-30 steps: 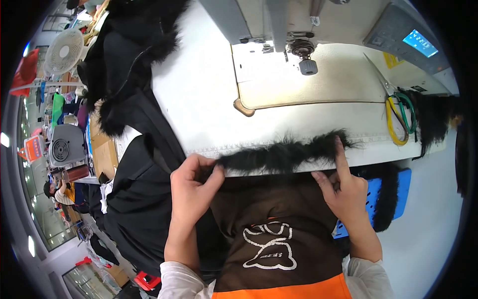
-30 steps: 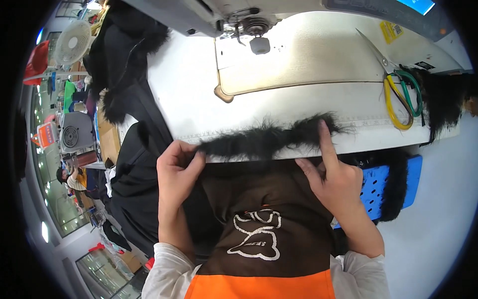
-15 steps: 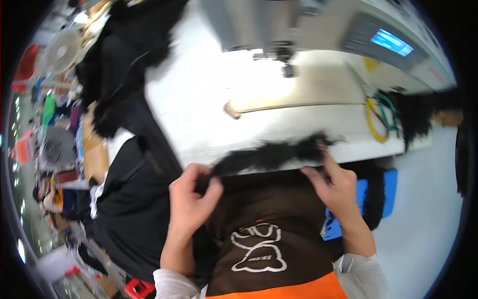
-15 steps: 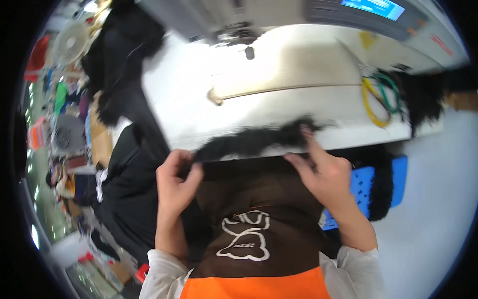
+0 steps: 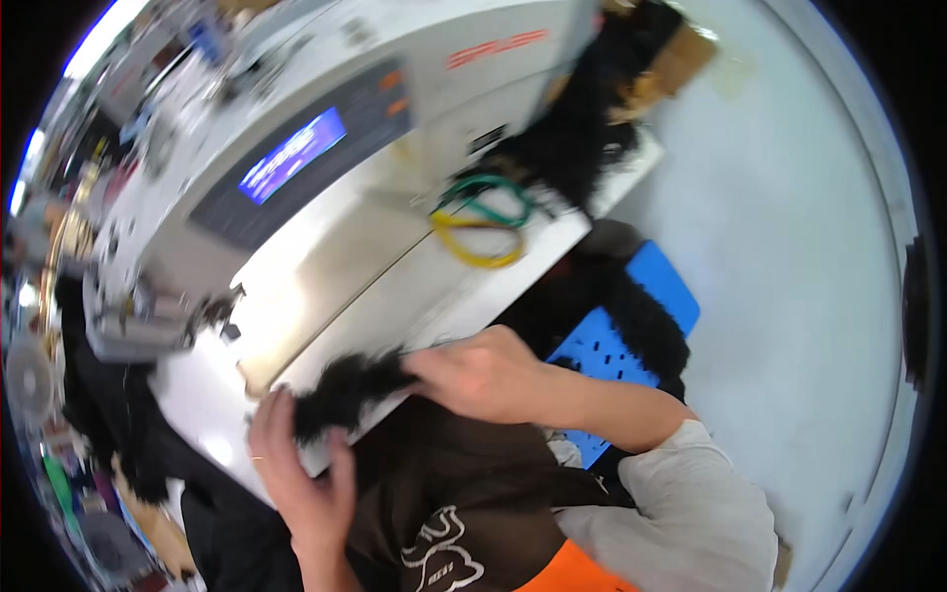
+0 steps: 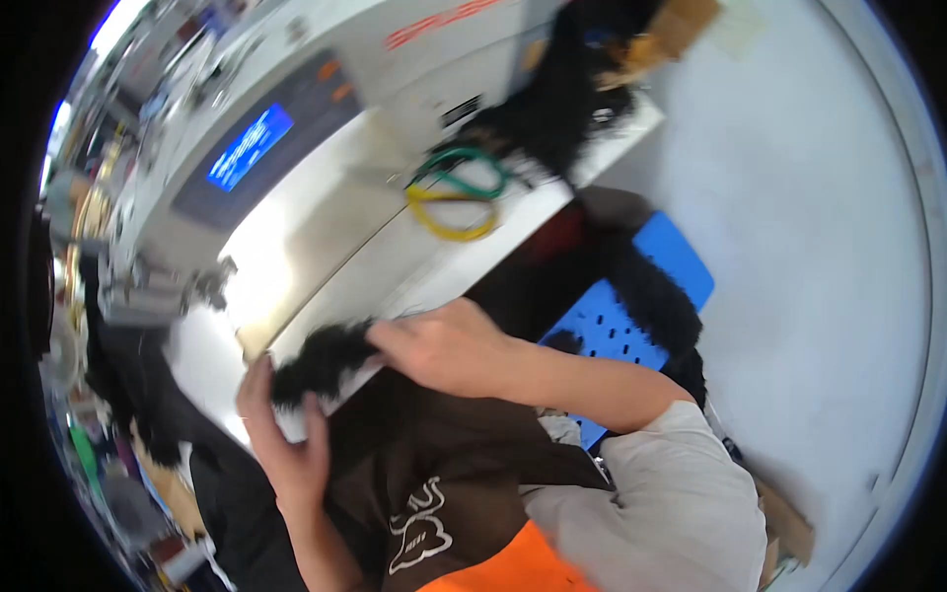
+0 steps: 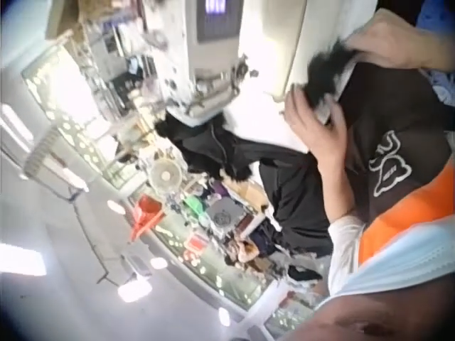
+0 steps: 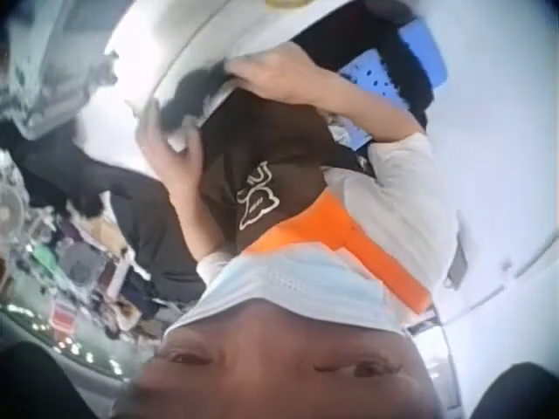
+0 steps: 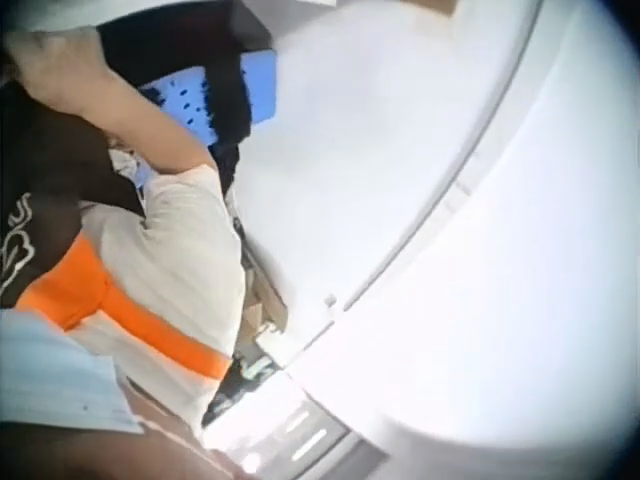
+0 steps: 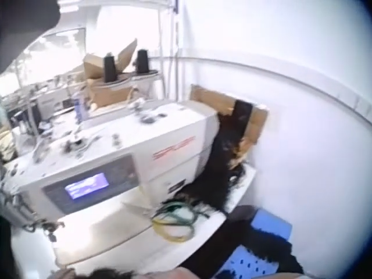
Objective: Sewing and trimming black fur onto a garment using an industrial sewing machine.
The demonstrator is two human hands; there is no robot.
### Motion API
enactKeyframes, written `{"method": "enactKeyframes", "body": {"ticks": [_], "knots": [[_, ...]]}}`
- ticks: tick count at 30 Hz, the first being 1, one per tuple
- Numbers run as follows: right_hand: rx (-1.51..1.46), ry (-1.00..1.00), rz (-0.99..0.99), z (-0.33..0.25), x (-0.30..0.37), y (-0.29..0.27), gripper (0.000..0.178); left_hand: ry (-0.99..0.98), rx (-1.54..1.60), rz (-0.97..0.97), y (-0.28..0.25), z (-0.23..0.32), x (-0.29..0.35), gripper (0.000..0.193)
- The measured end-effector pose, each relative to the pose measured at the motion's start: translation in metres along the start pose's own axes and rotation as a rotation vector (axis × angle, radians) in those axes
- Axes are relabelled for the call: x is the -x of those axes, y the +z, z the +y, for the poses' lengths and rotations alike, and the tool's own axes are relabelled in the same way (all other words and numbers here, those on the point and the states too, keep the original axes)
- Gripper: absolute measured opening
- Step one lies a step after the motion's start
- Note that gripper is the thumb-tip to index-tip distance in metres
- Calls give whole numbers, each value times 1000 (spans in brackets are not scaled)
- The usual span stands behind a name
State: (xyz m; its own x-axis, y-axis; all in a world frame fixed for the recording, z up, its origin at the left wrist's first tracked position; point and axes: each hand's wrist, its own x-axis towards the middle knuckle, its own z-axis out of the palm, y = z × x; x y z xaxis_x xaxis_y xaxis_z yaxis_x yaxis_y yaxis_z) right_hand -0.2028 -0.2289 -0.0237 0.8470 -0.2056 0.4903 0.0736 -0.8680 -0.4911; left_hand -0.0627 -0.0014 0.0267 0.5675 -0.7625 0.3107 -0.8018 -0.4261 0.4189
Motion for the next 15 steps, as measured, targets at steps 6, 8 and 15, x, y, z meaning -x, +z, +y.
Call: {"method": "enactKeyframes", "body": {"ticks": [6, 8, 15], "knots": [[-4, 14, 214, 20, -21, -48, 32, 169, 249, -162, 62, 43, -77, 22], [-21, 97, 322, 38, -22, -74, 38, 76, 427, -127, 74, 55, -103, 14], [515, 680, 675, 222, -47, -153, 56, -151, 833, -272, 91, 79, -149, 28]]}}
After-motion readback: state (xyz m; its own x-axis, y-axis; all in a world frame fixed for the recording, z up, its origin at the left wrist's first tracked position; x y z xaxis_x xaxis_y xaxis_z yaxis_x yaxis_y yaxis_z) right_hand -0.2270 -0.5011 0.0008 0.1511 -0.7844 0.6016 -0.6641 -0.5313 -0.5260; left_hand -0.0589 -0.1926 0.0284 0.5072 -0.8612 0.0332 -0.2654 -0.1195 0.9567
